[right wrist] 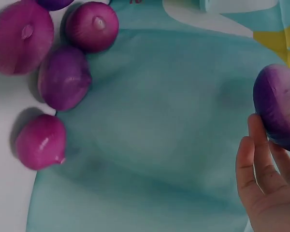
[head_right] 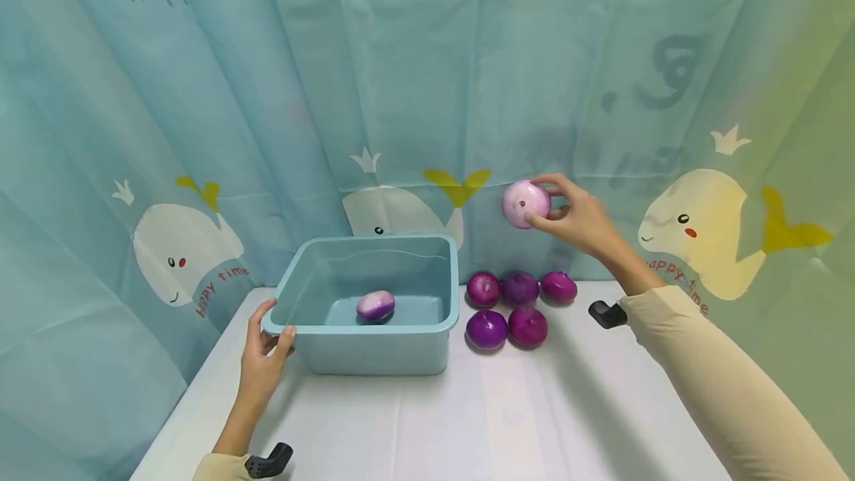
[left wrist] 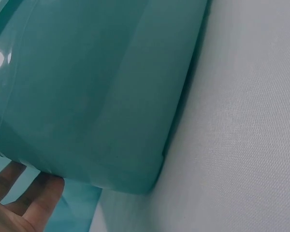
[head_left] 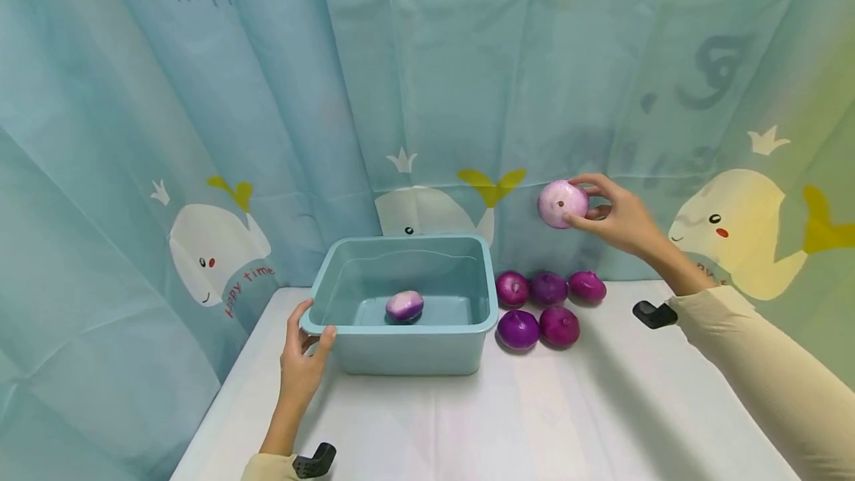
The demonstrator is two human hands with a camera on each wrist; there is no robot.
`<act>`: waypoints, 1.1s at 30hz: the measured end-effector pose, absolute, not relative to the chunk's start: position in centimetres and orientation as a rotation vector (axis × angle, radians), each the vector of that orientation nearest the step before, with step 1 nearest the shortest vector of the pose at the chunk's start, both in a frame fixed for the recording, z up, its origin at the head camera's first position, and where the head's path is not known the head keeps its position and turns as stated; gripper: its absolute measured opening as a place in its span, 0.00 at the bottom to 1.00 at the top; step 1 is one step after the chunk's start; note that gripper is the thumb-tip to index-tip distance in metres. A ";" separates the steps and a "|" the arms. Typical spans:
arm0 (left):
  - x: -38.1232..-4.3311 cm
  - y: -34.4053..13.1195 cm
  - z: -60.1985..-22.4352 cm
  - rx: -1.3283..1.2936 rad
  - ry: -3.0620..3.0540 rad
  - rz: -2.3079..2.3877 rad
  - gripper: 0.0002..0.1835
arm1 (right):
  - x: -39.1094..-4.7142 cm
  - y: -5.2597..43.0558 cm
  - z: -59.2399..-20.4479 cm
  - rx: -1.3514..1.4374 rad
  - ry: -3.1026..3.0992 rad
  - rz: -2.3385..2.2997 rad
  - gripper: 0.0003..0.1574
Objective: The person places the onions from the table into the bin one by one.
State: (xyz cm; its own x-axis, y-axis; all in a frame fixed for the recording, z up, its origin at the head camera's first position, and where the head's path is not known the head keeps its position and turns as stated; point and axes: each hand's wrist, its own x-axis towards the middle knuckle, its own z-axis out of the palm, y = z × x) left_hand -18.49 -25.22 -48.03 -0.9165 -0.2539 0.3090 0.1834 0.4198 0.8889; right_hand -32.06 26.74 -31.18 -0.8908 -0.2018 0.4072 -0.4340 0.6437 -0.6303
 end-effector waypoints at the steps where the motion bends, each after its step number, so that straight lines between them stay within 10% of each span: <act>1: -18.5 -25.2 -48.1 0.059 -2.280 -1.500 0.36 | -32.2 26.4 -31.3 0.522 -2.572 1.099 0.38; 33: -18.7 -25.3 -48.3 0.040 -2.254 -1.518 0.36 | -36.4 2.7 -33.0 1.370 -2.768 1.145 0.32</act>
State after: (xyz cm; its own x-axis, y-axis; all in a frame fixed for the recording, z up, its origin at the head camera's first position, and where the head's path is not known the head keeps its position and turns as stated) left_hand -18.74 -25.31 -48.29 -0.9112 -0.2529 0.3251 0.2062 0.4033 0.8915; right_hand -36.35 2.70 -32.96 -0.6445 -0.7477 0.1601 -0.6422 0.4156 -0.6440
